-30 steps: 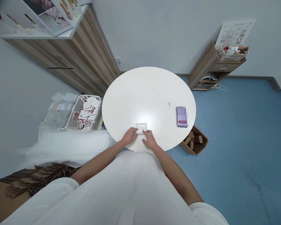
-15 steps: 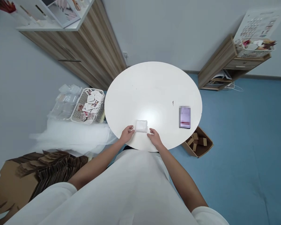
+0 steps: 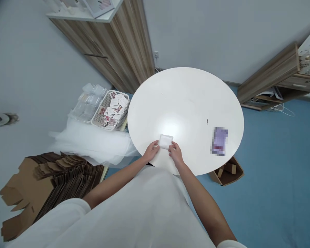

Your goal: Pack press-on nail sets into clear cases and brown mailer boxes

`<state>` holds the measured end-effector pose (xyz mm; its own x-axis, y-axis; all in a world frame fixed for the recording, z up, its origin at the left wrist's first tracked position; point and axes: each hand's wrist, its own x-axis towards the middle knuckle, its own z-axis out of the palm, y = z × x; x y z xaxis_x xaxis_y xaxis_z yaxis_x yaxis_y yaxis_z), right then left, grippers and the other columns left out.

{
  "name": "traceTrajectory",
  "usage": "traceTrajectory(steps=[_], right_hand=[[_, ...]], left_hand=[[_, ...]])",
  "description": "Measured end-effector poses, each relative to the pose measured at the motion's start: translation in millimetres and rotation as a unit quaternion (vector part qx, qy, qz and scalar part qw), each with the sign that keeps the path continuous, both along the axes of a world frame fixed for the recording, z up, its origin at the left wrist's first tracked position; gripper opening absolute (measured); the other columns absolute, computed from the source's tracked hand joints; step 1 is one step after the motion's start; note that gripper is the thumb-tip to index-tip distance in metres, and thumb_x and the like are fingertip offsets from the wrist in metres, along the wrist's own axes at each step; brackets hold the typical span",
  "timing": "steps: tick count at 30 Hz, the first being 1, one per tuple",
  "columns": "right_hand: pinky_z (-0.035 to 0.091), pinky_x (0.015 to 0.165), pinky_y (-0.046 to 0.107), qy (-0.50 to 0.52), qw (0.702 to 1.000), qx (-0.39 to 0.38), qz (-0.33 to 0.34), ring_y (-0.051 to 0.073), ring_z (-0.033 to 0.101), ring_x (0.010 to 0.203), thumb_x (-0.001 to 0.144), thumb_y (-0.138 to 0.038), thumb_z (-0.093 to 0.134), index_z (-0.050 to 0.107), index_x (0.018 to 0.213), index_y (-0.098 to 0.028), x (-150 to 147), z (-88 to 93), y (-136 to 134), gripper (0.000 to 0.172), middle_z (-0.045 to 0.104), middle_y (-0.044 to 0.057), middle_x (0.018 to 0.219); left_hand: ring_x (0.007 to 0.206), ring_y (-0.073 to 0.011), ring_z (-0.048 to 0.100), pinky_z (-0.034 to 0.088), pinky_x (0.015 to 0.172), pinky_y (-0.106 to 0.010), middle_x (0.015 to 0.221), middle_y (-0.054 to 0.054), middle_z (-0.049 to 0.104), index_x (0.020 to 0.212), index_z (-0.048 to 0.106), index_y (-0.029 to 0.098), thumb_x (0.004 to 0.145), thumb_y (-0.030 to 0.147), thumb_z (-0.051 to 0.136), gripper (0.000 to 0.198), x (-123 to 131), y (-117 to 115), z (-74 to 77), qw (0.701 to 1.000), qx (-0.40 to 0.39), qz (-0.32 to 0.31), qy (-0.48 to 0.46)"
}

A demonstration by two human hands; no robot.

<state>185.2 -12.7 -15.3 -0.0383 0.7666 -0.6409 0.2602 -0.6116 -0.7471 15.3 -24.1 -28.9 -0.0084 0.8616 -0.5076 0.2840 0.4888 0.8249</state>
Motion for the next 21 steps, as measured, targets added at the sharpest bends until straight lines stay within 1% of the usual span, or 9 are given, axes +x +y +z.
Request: traceTrajectory(steps=[2, 4, 6, 8, 11, 15, 18, 21], right_hand=[[0.053, 0.07, 0.027, -0.012, 1.0, 0.005, -0.005, 0.017, 0.06, 0.091, 0.08, -0.047, 0.035, 0.035, 0.128, -0.023, -8.9, 0.4, 5.0, 0.054, 0.053, 0.008, 0.11], [0.052, 0.073, 0.028, -0.018, 1.0, 0.006, -0.016, 0.018, 0.059, 0.091, 0.078, -0.046, 0.038, 0.035, 0.128, -0.021, -21.6, 1.1, 10.7, 0.055, 0.053, 0.008, 0.11], [0.052, 0.075, 0.029, -0.031, 0.999, 0.008, -0.018, 0.018, 0.059, 0.091, 0.078, -0.045, 0.039, 0.034, 0.129, -0.02, -39.4, 2.5, 18.4, 0.057, 0.052, 0.009, 0.11], [0.052, 0.075, 0.029, -0.047, 0.999, 0.012, -0.007, 0.018, 0.059, 0.09, 0.078, -0.045, 0.039, 0.032, 0.13, -0.02, -62.1, 4.6, 29.2, 0.058, 0.051, 0.009, 0.113], [0.051, 0.075, 0.029, -0.052, 0.999, 0.011, 0.002, 0.018, 0.058, 0.091, 0.078, -0.044, 0.041, 0.033, 0.131, -0.02, -101.7, 8.4, 50.6, 0.058, 0.049, 0.009, 0.116], [0.05, 0.075, 0.028, -0.032, 0.999, 0.0, -0.008, 0.017, 0.057, 0.091, 0.076, -0.042, 0.046, 0.035, 0.13, -0.02, -152.4, 11.3, 83.8, 0.06, 0.047, 0.009, 0.117], [0.048, 0.077, 0.028, -0.028, 0.999, 0.006, -0.019, 0.016, 0.055, 0.09, 0.072, -0.042, 0.051, 0.036, 0.13, -0.02, -181.6, 9.6, 108.6, 0.063, 0.045, 0.009, 0.118], [0.046, 0.079, 0.03, -0.008, 0.999, 0.023, -0.031, 0.015, 0.054, 0.088, 0.071, -0.042, 0.052, 0.037, 0.13, -0.022, -201.8, 5.7, 129.5, 0.063, 0.046, 0.006, 0.115]], left_hand=[[0.096, -0.0176, 0.056, 0.047, 0.081, -0.031, 0.123, -0.011, 0.046, 0.126, 0.041, 0.021, 0.084, 0.037, 0.045, 0.045, -4.4, 5.7, -1.4, 1.0, 0.008, -0.013, -0.021], [0.1, -0.0182, 0.054, 0.046, 0.084, -0.032, 0.124, -0.011, 0.045, 0.127, 0.039, 0.021, 0.085, 0.037, 0.043, 0.045, -13.2, 12.6, -2.0, 0.999, 0.011, -0.02, -0.032], [0.101, -0.018, 0.053, 0.045, 0.086, -0.032, 0.124, -0.011, 0.043, 0.128, 0.038, 0.021, 0.086, 0.037, 0.043, 0.045, -27.7, 21.3, -1.3, 0.999, 0.013, -0.022, -0.027], [0.1, -0.0173, 0.053, 0.045, 0.087, -0.032, 0.123, -0.011, 0.041, 0.127, 0.039, 0.02, 0.086, 0.037, 0.043, 0.045, -47.5, 32.2, 0.6, 1.0, 0.015, -0.018, -0.016], [0.095, -0.016, 0.054, 0.044, 0.088, -0.032, 0.12, -0.012, 0.038, 0.126, 0.04, 0.018, 0.085, 0.037, 0.044, 0.046, -82.9, 52.7, 2.8, 1.0, 0.021, -0.003, 0.002], [0.094, -0.0162, 0.054, 0.044, 0.088, -0.033, 0.115, -0.011, 0.04, 0.124, 0.042, 0.018, 0.084, 0.035, 0.045, 0.043, -127.7, 83.9, 1.6, 0.999, 0.03, 0.032, 0.018], [0.096, -0.0172, 0.053, 0.044, 0.088, -0.034, 0.117, -0.012, 0.04, 0.123, 0.042, 0.018, 0.083, 0.033, 0.047, 0.043, -151.6, 104.6, -1.1, 0.997, 0.045, 0.065, 0.019], [0.107, -0.0191, 0.048, 0.043, 0.089, -0.034, 0.123, -0.011, 0.038, 0.125, 0.038, 0.021, 0.083, 0.033, 0.046, 0.044, -166.4, 118.8, -3.2, 0.994, 0.07, 0.083, 0.013]])
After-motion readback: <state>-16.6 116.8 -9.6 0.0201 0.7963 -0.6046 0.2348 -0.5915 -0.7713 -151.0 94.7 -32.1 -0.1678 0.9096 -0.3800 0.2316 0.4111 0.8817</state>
